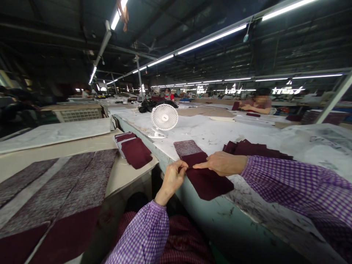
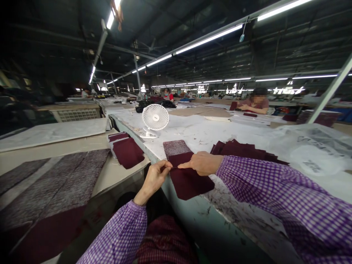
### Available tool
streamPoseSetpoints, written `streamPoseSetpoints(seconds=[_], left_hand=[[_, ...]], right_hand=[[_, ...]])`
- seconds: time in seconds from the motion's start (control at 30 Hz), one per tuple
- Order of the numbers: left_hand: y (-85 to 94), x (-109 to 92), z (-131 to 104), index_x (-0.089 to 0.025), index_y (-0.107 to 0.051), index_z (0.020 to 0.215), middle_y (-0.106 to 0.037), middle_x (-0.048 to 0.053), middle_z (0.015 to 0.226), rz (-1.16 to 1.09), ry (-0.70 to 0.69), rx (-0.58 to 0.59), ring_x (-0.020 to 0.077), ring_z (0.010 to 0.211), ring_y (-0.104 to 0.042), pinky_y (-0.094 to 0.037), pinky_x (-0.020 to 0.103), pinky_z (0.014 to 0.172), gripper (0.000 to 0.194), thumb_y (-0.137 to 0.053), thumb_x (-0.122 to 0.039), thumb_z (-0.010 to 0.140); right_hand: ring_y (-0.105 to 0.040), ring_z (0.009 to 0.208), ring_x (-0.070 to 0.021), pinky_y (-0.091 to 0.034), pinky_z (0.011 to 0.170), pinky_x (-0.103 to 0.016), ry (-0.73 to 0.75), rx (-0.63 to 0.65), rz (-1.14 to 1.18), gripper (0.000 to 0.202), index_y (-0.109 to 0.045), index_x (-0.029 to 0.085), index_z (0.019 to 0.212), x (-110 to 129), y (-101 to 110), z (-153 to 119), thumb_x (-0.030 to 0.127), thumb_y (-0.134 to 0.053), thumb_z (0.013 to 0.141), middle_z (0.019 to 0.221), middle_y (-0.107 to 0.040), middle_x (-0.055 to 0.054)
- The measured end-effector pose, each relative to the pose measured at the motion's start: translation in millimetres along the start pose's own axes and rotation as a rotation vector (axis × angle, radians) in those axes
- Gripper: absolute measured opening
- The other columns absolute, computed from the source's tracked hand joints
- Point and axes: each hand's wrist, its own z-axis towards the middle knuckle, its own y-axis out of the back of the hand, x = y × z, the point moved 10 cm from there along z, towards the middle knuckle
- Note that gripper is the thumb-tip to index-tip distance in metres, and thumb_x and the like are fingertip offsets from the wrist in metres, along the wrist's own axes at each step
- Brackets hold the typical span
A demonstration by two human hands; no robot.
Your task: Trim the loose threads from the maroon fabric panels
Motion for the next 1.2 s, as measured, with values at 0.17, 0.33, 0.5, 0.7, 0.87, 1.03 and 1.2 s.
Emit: streamPoseSetpoints(seconds=[0.17, 0.33, 0.5, 0.7, 0.87, 1.03, 1.2], left_hand=[[1.5, 4.9, -6.6, -0.018, -0.063, 0.079, -0.061, 0.0, 0.072, -0.084, -0.032, -0.05, 0.0123, 0.068, -0.054, -0.039, 0.023, 0.066, 0.014, -0.049, -0.016, 0.082], [-9.2, 25.6, -9.1, -0.015, -0.06, 0.078, -0.053, -0.002, 0.061, -0.375, 0.084, -0.02, 0.0101, 0.057, -0.048, -0.038, 0.022, 0.058, 0.015, -0.054, -0.028, 0.081], [-9.8, 40.8, -15.9, -0.015, -0.055, 0.077, -0.054, -0.001, 0.06, -0.504, 0.218, -0.062, 0.0088, 0.048, -0.045, -0.034, 0.021, 0.048, 0.037, -0.043, -0.048, 0.086], [-6.8, 28.2, -15.7, -0.017, -0.05, 0.061, -0.05, -0.002, 0.052, -0.032, 0.242, -0.045, 0.0113, 0.05, -0.046, -0.033, 0.023, 0.052, 0.041, -0.045, -0.05, 0.084], [-5.9, 20.7, -11.6, -0.018, -0.05, 0.062, -0.049, -0.002, 0.052, 0.114, 0.229, -0.079, 0.0119, 0.052, -0.047, -0.032, 0.024, 0.054, 0.029, -0.044, -0.035, 0.085], [-19.1, 30.8, -15.1, -0.019, -0.045, 0.062, -0.047, -0.003, 0.049, -0.149, 0.232, -0.017, 0.0107, 0.045, -0.042, -0.032, 0.023, 0.048, 0.036, -0.038, -0.042, 0.088], [-8.6, 11.0, -17.0, -0.019, -0.046, 0.064, -0.043, -0.003, 0.052, -0.022, 0.044, -0.094, 0.0114, 0.049, -0.043, -0.031, 0.024, 0.051, 0.035, -0.037, -0.04, 0.09]], right_hand=[[-0.057, 0.063, -0.0162, -0.026, 0.051, -0.024, 0.024, 0.003, -0.004, 0.072, -0.031, 0.032, 0.142, 2.6, 5.4, 4.2, 0.003, -0.042, 0.077, 0.076, -0.065, -0.006], [-0.052, 0.053, -0.0138, -0.023, 0.049, -0.024, 0.061, -0.019, -0.031, 0.074, -0.032, 0.029, 0.142, 6.4, 9.5, 8.2, 0.002, -0.042, 0.074, 0.067, -0.063, -0.005], [-0.049, 0.05, -0.0132, -0.021, 0.047, -0.025, 0.079, -0.072, -0.06, 0.072, -0.037, 0.027, 0.14, 10.8, 14.4, 7.0, 0.0, -0.041, 0.073, 0.063, -0.062, -0.005], [-0.052, 0.052, -0.0133, -0.025, 0.049, -0.024, 0.084, -0.115, -0.046, 0.071, -0.039, 0.026, 0.139, 12.4, 17.0, 6.8, 0.001, -0.044, 0.072, 0.068, -0.065, -0.006], [-0.055, 0.055, -0.0144, -0.026, 0.05, -0.024, 0.072, -0.088, -0.076, 0.069, -0.035, 0.029, 0.14, 14.5, 15.4, 6.6, 0.003, -0.043, 0.077, 0.069, -0.066, -0.006], [-0.062, 0.068, -0.0206, -0.033, 0.055, -0.025, -0.041, -0.136, -0.032, 0.05, -0.037, 0.028, 0.139, 10.5, 20.4, 5.3, 0.029, -0.044, 0.09, 0.077, -0.067, -0.011], [-0.062, 0.084, -0.027, -0.042, 0.069, -0.034, -0.198, -0.168, 0.188, 0.049, -0.05, 0.025, 0.13, -21.5, 12.4, -0.3, 0.047, -0.05, 0.086, 0.092, -0.066, -0.013]])
